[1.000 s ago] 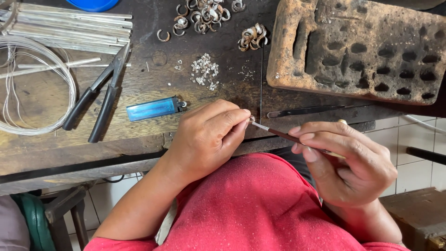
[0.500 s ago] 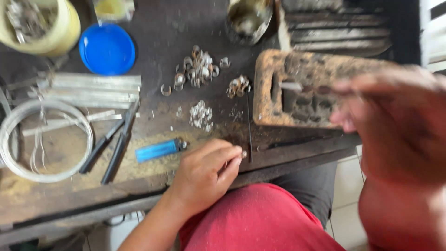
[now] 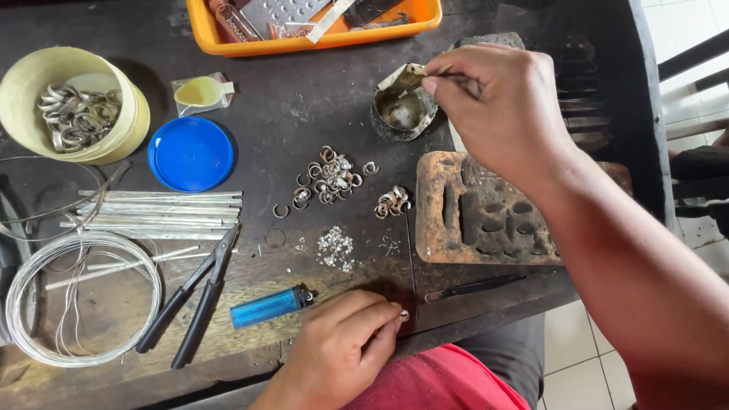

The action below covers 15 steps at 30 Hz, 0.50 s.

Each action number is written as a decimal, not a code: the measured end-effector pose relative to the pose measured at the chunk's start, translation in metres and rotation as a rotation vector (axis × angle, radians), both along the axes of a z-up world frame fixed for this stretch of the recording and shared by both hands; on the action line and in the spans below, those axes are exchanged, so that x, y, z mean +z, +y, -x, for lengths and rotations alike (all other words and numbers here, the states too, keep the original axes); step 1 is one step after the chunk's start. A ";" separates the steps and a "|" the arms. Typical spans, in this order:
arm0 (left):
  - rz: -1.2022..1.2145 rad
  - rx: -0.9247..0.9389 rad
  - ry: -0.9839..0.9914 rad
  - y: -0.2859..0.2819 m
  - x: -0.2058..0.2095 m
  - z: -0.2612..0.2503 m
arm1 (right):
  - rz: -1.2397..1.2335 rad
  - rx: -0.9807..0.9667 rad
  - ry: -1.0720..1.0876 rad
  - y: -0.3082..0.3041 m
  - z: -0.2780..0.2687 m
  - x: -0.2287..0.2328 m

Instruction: Preparing small metal rings for soldering by using tweezers and a fine applicator to place tiny solder pieces onto each ring.

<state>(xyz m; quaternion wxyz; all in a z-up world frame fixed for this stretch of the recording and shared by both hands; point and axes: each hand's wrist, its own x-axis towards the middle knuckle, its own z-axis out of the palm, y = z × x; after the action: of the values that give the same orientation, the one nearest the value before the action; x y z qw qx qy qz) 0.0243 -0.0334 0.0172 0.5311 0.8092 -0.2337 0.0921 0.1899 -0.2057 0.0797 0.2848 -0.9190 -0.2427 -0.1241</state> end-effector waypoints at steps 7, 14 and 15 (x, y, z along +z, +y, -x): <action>0.041 -0.003 -0.008 0.001 0.002 -0.002 | 0.039 0.065 -0.071 -0.003 0.005 0.013; 0.033 -0.025 0.021 0.002 0.004 -0.004 | 0.043 0.101 -0.162 -0.011 0.026 0.023; 0.019 -0.032 0.033 0.002 0.003 -0.003 | 0.055 0.141 -0.122 -0.010 0.024 0.013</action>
<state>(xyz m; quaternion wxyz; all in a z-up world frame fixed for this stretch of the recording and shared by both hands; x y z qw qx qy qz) 0.0272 -0.0315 0.0206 0.5439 0.8018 -0.2369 0.0722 0.1659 -0.2155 0.0929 0.2523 -0.8978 -0.3269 -0.1527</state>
